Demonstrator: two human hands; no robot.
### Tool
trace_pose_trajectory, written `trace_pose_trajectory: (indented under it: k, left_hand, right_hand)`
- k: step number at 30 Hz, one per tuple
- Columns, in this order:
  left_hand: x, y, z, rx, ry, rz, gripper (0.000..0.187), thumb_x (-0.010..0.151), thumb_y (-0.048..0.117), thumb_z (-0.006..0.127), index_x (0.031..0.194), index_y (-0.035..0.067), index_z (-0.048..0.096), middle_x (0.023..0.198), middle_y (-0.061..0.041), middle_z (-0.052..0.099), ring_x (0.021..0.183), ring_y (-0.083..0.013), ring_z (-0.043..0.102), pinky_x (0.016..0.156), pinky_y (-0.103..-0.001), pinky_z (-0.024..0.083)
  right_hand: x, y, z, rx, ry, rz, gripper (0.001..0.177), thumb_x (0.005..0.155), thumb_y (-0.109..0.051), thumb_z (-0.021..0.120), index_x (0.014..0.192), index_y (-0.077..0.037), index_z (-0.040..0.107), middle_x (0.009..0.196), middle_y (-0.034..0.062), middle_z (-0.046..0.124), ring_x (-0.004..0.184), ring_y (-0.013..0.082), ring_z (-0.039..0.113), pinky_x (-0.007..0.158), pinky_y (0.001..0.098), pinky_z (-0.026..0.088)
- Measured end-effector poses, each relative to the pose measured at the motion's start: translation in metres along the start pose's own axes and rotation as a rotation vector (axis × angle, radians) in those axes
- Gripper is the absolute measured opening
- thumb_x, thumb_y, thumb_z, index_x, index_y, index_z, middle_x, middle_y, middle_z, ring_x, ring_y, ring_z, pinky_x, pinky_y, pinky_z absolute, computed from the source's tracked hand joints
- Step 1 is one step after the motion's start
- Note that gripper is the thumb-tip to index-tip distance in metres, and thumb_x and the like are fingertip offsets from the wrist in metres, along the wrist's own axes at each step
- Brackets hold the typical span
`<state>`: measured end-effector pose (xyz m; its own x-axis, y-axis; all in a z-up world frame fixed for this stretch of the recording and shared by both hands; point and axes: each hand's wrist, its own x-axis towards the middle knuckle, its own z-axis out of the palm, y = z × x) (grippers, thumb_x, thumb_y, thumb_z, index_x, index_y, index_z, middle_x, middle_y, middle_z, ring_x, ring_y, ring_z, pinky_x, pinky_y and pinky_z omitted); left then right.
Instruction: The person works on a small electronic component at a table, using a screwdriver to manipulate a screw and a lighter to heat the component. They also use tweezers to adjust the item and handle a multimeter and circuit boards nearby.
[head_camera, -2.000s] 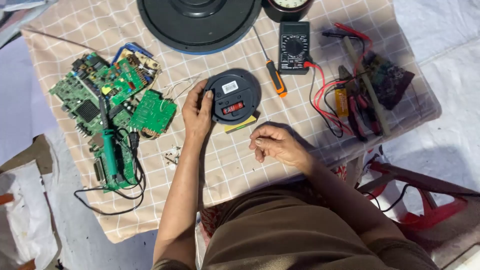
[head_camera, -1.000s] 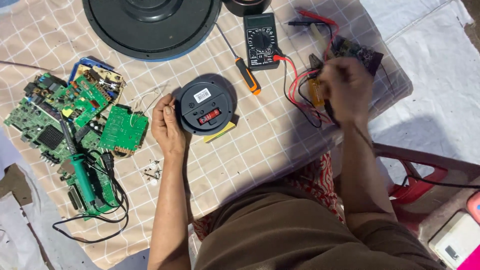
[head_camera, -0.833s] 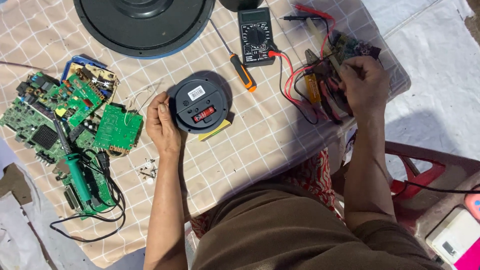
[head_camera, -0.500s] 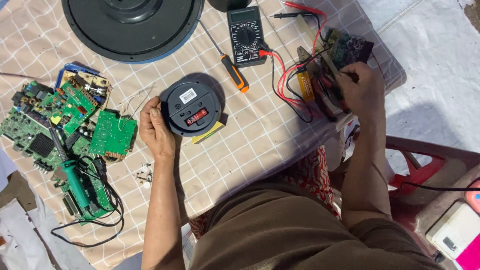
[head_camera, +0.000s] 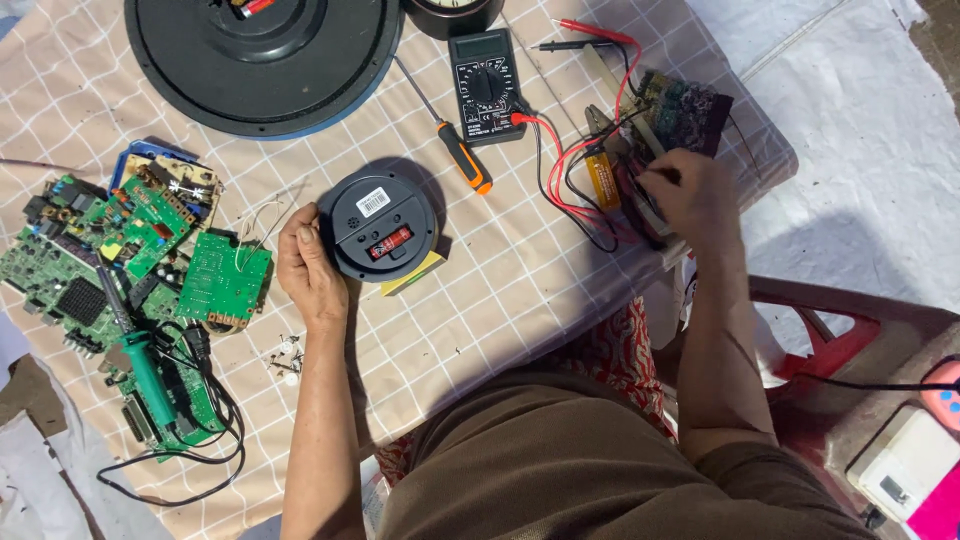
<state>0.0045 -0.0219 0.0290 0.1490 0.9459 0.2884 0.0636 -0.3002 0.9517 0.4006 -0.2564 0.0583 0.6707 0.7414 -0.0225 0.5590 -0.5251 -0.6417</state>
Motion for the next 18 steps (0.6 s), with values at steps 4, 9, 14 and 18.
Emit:
trace_pose_trajectory:
  k: [4,9,14,18]
  left_hand:
    - [0.0,0.0,-0.002,0.017,0.0,0.002,0.032,0.114,0.024,0.047,0.125,0.002,0.067,0.094,-0.006,0.063,0.086,-0.0135,0.051,0.087,-0.031,0.047]
    - [0.001,0.003,-0.001,0.039,0.0,0.002,0.032,0.114,0.025,0.046,0.125,0.003,0.067,0.093,-0.006,0.062,0.086,-0.014,0.051,0.087,-0.031,0.047]
    - [0.0,0.005,0.0,0.022,0.005,-0.005,0.033,0.113,0.025,0.046,0.125,0.004,0.067,0.093,-0.005,0.061,0.086,-0.0136,0.05,0.087,-0.03,0.046]
    - [0.001,0.008,0.002,0.028,0.009,0.006,0.033,0.113,0.025,0.046,0.125,0.003,0.067,0.093,-0.005,0.061,0.087,-0.0137,0.051,0.087,-0.03,0.046]
  right_hand:
    - [0.005,0.001,0.019,-0.127,-0.031,-0.015,0.024,0.102,-0.022,0.076,0.117,-0.004,0.074,0.105,0.0211,0.071,0.097,0.0348,0.072,0.076,0.0431,0.061]
    - [0.003,-0.008,0.016,-0.091,-0.045,0.013,0.02,0.104,-0.016,0.073,0.118,-0.002,0.075,0.11,0.0269,0.071,0.102,0.0445,0.069,0.079,0.0511,0.059]
    - [0.0,0.004,0.021,-0.102,-0.01,-0.103,0.017,0.102,-0.013,0.074,0.111,0.002,0.076,0.099,0.0259,0.072,0.092,0.0405,0.071,0.068,0.0425,0.059]
    - [-0.001,0.01,0.024,-0.103,0.027,-0.101,0.016,0.101,-0.014,0.074,0.108,0.0,0.077,0.094,0.0242,0.072,0.087,0.0357,0.071,0.064,0.0393,0.058]
